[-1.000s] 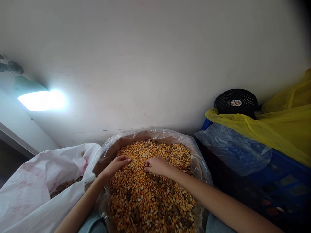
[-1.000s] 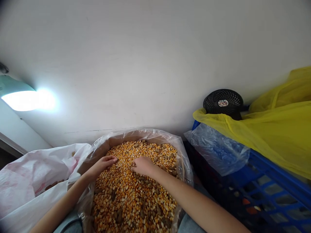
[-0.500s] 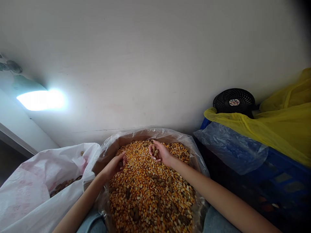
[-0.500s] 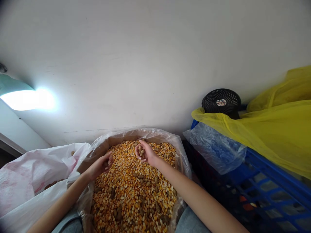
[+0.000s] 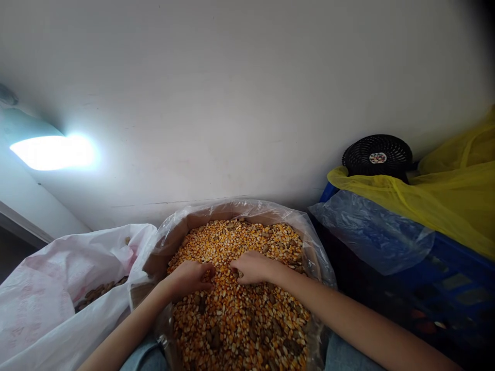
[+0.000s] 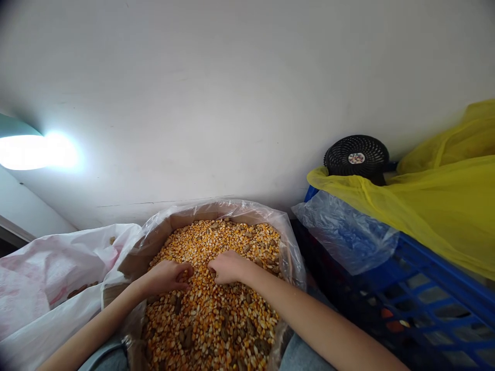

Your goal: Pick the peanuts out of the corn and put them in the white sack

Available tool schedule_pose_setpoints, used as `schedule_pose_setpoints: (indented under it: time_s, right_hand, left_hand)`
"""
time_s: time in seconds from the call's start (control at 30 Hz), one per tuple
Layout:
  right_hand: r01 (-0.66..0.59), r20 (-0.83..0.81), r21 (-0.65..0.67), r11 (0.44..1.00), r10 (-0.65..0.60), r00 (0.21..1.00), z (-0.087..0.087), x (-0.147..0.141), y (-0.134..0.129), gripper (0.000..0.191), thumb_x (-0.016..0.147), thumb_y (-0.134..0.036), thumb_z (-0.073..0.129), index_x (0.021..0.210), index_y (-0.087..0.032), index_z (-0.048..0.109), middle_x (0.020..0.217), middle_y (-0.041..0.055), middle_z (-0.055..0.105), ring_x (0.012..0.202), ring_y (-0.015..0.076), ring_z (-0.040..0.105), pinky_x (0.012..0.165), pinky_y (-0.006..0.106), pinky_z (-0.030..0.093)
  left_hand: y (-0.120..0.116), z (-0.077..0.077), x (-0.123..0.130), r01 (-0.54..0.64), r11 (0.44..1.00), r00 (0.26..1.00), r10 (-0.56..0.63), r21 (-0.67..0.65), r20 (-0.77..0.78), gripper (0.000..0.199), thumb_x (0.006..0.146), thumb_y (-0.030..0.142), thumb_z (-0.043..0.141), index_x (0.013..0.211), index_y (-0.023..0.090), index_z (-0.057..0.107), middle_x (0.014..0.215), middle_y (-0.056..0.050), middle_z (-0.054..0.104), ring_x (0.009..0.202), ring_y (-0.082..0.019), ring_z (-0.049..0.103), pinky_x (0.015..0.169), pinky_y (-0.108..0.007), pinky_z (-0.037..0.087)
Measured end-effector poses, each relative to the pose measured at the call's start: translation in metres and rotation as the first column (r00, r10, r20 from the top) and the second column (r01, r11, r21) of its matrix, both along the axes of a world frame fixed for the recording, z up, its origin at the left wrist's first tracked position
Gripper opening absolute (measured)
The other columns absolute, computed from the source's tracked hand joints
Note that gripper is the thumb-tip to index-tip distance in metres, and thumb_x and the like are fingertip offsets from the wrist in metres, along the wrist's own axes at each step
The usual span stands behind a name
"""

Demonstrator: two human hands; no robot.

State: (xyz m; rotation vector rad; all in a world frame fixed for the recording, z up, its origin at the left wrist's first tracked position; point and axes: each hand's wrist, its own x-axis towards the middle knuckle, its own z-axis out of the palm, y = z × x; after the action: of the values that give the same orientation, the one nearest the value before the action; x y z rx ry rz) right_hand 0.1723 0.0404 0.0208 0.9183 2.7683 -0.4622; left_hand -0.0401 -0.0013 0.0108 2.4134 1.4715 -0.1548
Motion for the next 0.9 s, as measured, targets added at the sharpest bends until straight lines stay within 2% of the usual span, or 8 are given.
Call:
schedule_pose_setpoints:
  time_s: [0.1, 0.17, 0.33, 0.43, 0.53, 0.7, 0.8, 0.9]
  right_hand:
    - [0.075, -0.156, -0.161, 0.984, -0.100, 0.983, -0.001, 0.002, 0.005, 0.019, 0.063, -0.029, 0.051, 0.077, -0.019, 0.059, 0.074, 0.0041, 0.060, 0.068, 0.0174, 0.054, 0.057, 0.026, 0.036]
    - [0.115, -0.336, -0.420, 0.900, -0.272, 0.902, 0.001, 0.006, 0.011, 0.018, 0.065, -0.032, 0.049, 0.074, -0.018, 0.056, 0.071, 0.0019, 0.057, 0.060, 0.0126, 0.050, 0.052, 0.023, 0.034]
    - [-0.192, -0.415, -0.909, 0.369, -0.771, 0.483, 0.009, 0.016, 0.025, 0.019, 0.069, -0.036, 0.039, 0.070, -0.018, 0.044, 0.057, -0.0033, 0.042, 0.041, 0.0059, 0.034, 0.035, 0.017, 0.018]
    - [-0.275, -0.352, -0.926, 0.258, -0.854, 0.383, 0.009, 0.019, 0.029, 0.022, 0.069, -0.040, 0.040, 0.067, -0.018, 0.042, 0.060, -0.0021, 0.045, 0.043, 0.0061, 0.036, 0.034, 0.017, 0.016]
    - [-0.058, -0.350, -0.927, 0.371, -0.796, 0.493, 0.005, 0.021, 0.028, 0.027, 0.069, -0.044, 0.045, 0.066, -0.017, 0.044, 0.061, -0.0015, 0.047, 0.045, 0.0064, 0.038, 0.037, 0.017, 0.021]
    - [0.161, -0.258, -0.424, 0.891, -0.290, 0.922, -0.002, 0.023, 0.019, 0.016, 0.066, -0.032, 0.053, 0.068, -0.017, 0.058, 0.069, 0.0022, 0.058, 0.061, 0.0132, 0.050, 0.053, 0.024, 0.035]
    - [0.091, -0.079, -0.180, 0.979, -0.107, 0.991, -0.004, 0.022, 0.010, 0.016, 0.063, -0.024, 0.054, 0.076, -0.020, 0.061, 0.075, 0.0038, 0.061, 0.069, 0.0179, 0.054, 0.057, 0.026, 0.037]
    - [0.022, -0.006, -0.047, 0.999, -0.023, 1.000, -0.006, 0.018, 0.002, 0.021, 0.062, -0.020, 0.055, 0.082, -0.020, 0.061, 0.073, 0.0056, 0.061, 0.067, 0.0197, 0.056, 0.056, 0.027, 0.037]
  left_hand:
    - [0.002, -0.002, -0.001, -0.030, 0.997, 0.989, 0.040, -0.076, 0.143, 0.029, 0.065, 0.048, 0.055, 0.080, 0.024, 0.059, 0.063, 0.002, 0.057, 0.056, -0.013, 0.048, 0.051, -0.021, 0.027]
    - [0.004, -0.001, 0.000, -0.051, 0.983, 0.945, 0.104, -0.176, 0.309, 0.030, 0.066, 0.048, 0.053, 0.075, 0.020, 0.059, 0.058, 0.002, 0.053, 0.052, -0.011, 0.043, 0.048, -0.020, 0.025]
    - [0.008, 0.001, 0.000, -0.127, 0.949, 0.761, 0.280, -0.289, 0.585, 0.035, 0.070, 0.049, 0.048, 0.074, 0.015, 0.056, 0.052, 0.004, 0.042, 0.049, -0.009, 0.034, 0.046, -0.020, 0.023]
    - [0.006, 0.001, -0.004, -0.129, 0.968, 0.836, 0.222, -0.214, 0.501, 0.032, 0.065, 0.048, 0.054, 0.075, 0.018, 0.058, 0.053, 0.004, 0.044, 0.050, -0.010, 0.037, 0.047, -0.020, 0.022]
    - [0.003, 0.000, -0.006, -0.076, 0.980, 0.926, 0.138, -0.186, 0.350, 0.030, 0.059, 0.046, 0.061, 0.076, 0.022, 0.060, 0.054, 0.004, 0.050, 0.049, -0.010, 0.041, 0.047, -0.021, 0.021]
    - [0.000, 0.005, -0.002, -0.019, 0.964, 0.914, 0.124, -0.265, 0.387, 0.023, 0.065, 0.040, 0.057, 0.074, 0.020, 0.060, 0.055, 0.003, 0.048, 0.050, -0.009, 0.039, 0.047, -0.020, 0.022]
    - [-0.001, 0.012, 0.002, -0.033, 0.917, 0.779, 0.273, -0.398, 0.565, 0.024, 0.070, 0.039, 0.052, 0.076, 0.016, 0.057, 0.054, 0.004, 0.041, 0.050, -0.008, 0.034, 0.046, -0.019, 0.023]
    - [-0.001, 0.018, 0.002, 0.012, 0.808, 0.447, 0.522, -0.589, 0.726, 0.019, 0.074, 0.035, 0.045, 0.075, 0.016, 0.050, 0.050, 0.005, 0.034, 0.044, -0.006, 0.028, 0.041, -0.019, 0.023]
